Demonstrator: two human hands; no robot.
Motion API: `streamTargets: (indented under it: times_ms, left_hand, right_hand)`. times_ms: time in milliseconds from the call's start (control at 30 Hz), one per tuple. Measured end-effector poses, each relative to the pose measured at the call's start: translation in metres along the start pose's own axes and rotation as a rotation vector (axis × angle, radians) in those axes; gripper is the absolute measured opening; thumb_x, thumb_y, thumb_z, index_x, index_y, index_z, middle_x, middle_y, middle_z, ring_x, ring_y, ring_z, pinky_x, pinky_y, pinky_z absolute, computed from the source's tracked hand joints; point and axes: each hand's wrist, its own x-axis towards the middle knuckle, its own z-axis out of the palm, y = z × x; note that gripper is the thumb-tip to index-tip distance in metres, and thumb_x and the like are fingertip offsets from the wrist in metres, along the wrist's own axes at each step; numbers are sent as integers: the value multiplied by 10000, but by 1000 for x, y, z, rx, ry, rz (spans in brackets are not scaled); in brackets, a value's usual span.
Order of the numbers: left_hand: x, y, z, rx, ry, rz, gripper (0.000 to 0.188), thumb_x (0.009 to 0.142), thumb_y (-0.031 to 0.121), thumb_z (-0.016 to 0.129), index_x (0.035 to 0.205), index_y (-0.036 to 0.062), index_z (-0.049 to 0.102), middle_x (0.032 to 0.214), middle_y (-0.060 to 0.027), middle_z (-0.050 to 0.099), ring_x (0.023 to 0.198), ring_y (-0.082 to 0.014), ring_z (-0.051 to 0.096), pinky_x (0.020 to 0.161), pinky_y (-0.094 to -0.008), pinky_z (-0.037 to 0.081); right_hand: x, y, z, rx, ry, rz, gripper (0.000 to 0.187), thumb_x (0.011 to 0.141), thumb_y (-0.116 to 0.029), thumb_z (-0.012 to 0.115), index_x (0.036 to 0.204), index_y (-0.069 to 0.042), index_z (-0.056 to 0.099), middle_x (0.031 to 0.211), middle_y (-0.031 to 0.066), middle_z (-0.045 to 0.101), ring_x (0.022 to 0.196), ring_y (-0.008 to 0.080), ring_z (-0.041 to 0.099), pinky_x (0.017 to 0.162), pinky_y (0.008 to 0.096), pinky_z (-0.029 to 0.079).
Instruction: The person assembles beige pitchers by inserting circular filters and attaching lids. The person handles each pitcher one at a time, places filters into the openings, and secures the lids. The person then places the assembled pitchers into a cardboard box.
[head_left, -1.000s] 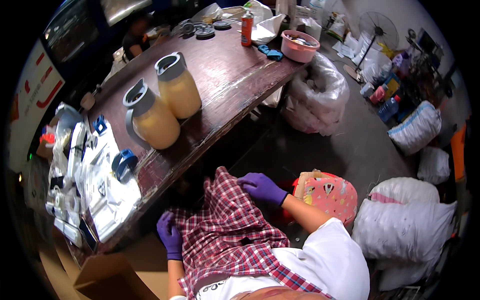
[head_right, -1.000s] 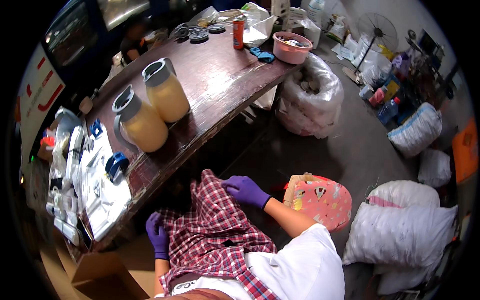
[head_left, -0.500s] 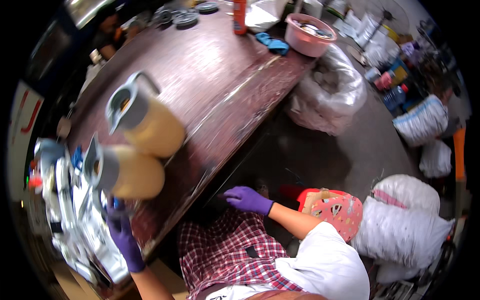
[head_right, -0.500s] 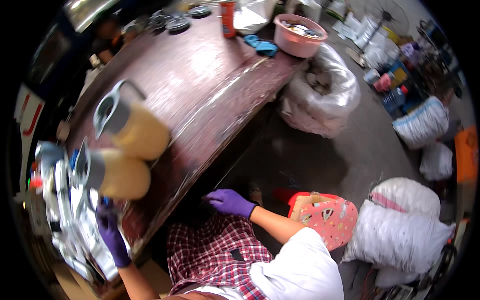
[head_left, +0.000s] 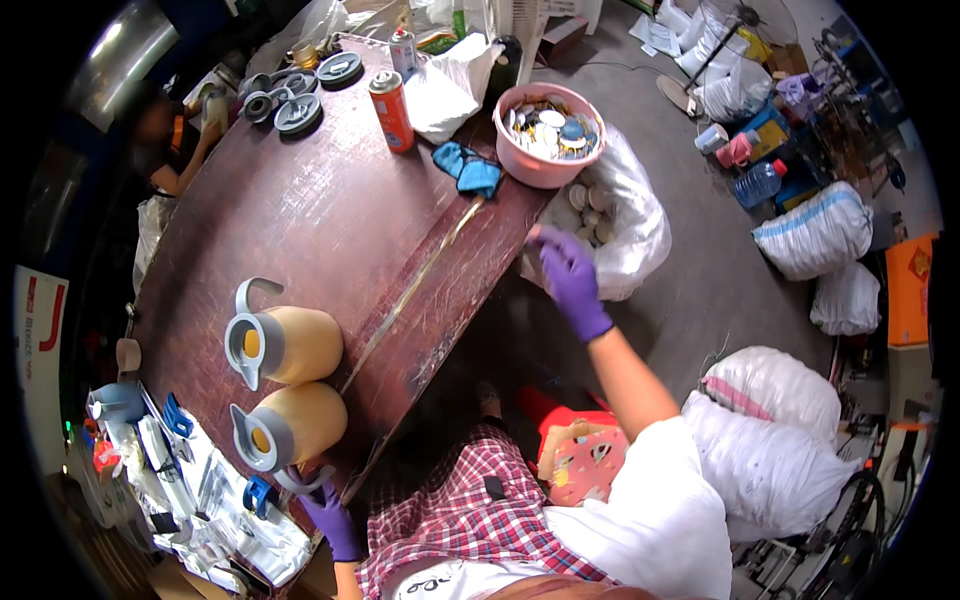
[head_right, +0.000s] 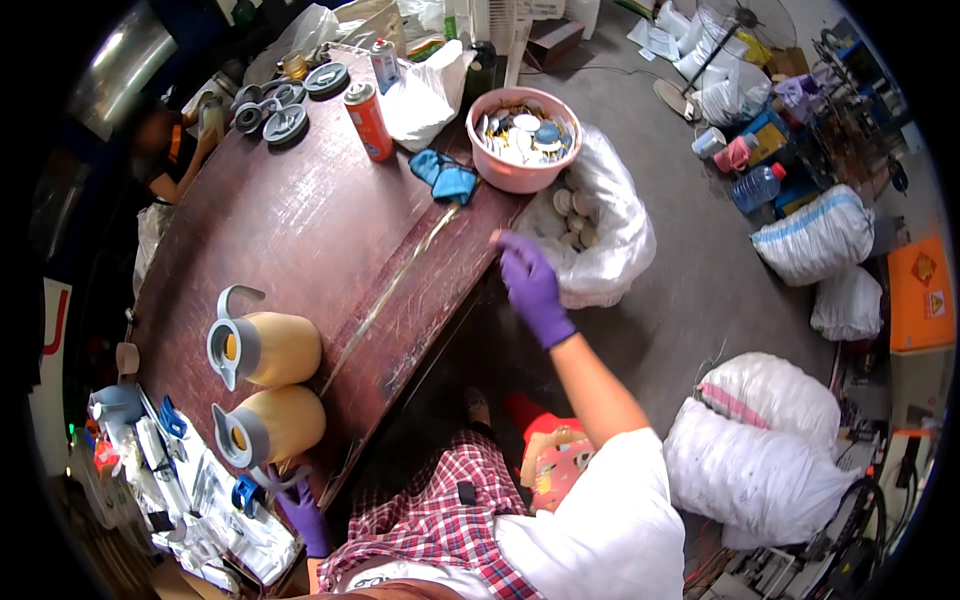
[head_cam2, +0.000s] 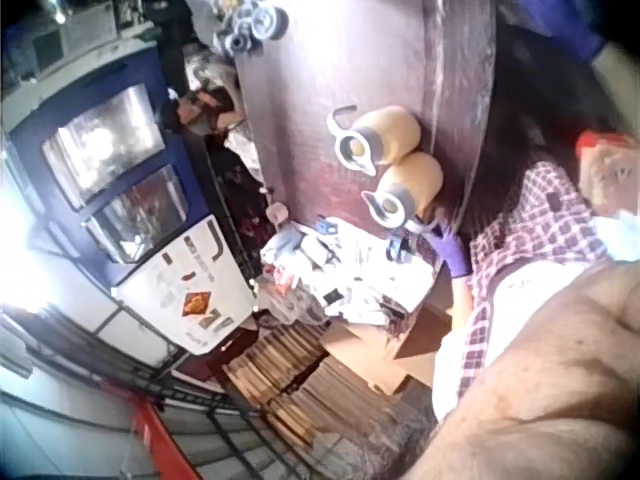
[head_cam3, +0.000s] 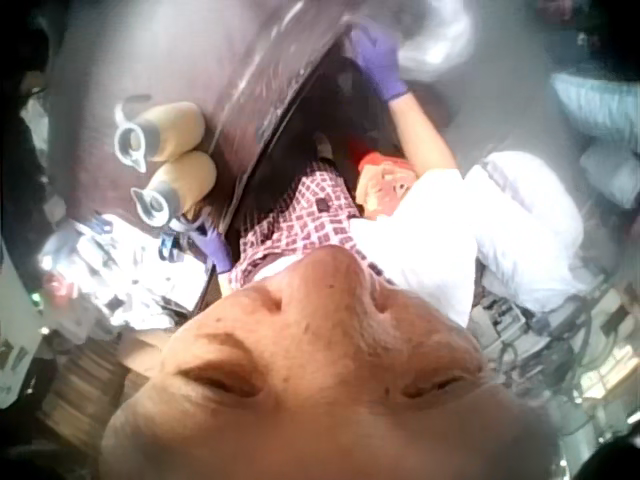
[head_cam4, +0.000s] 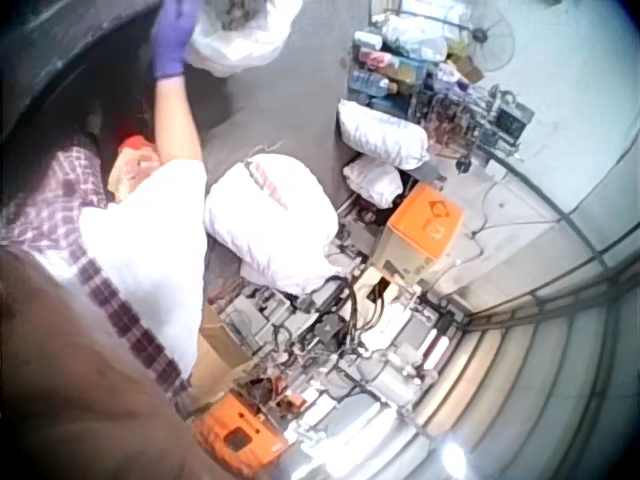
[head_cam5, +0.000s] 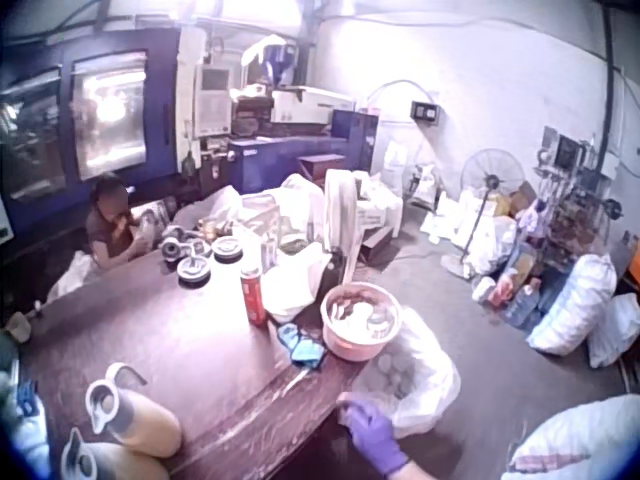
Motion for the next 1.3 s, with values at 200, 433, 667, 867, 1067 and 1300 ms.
streamTargets:
  times_ms: [200, 433, 667, 867, 1067, 1300]
  left_hand:
    - [7, 39, 56, 3, 75, -88, 522, 1013, 178, 623, 1447, -34, 426, 1408, -163, 542, 1259, -223, 519, 1085, -357, 381]
    - [-55, -2, 41, -76, -259, -479, 403, 1029, 162, 574, 1378, -33, 519, 1290, -123, 615, 1180, -182, 567, 1040, -310, 435]
    - [-43, 88, 114, -408, -462, -537, 333, 1034, 160, 562, 1323, -2, 588, 1220, -86, 626, 1080, -180, 616, 972, -306, 491]
    - [35, 188, 156, -944, -827, -224, 706, 1062, 546, 382, 1528, 17, 372, 1515, -145, 464, 1384, -254, 457, 1171, -413, 351]
    - [17, 177, 84, -1070, -620, -404, 605, 1053, 467, 486, 1454, 15, 466, 1374, -114, 570, 1262, -209, 558, 1057, -360, 470]
    - [-34, 87, 27, -1278, -147, -535, 221, 1034, 264, 606, 1165, 88, 585, 1083, -57, 636, 1016, -158, 634, 918, -354, 552]
  right_hand:
    - [217, 7, -48, -1248, -33, -3, 362, 849, -418, 630, 1019, -127, 760, 1024, 132, 740, 990, 313, 704, 856, 442, 541]
    - [272, 25, -56, -1247, -301, 127, 369, 816, -432, 638, 1014, -150, 770, 1055, 153, 738, 987, 332, 704, 845, 451, 545]
    - [214, -66, -28, -62, -235, 198, 116, 985, -120, 643, 1062, -35, 663, 944, 28, 680, 777, 142, 687, 673, 264, 535]
    - [32, -115, 81, 309, -686, 632, 200, 1021, -126, 609, 1191, -21, 591, 1004, 75, 698, 798, 129, 676, 694, 250, 536]
    - [-63, -129, 147, 102, -865, 560, 170, 984, -67, 629, 1142, -3, 632, 1023, 44, 687, 865, 101, 653, 793, 250, 530]
    - [-131, -108, 222, -1, -1043, 529, 109, 957, -60, 654, 1062, -29, 641, 955, 17, 668, 858, 94, 632, 789, 255, 521]
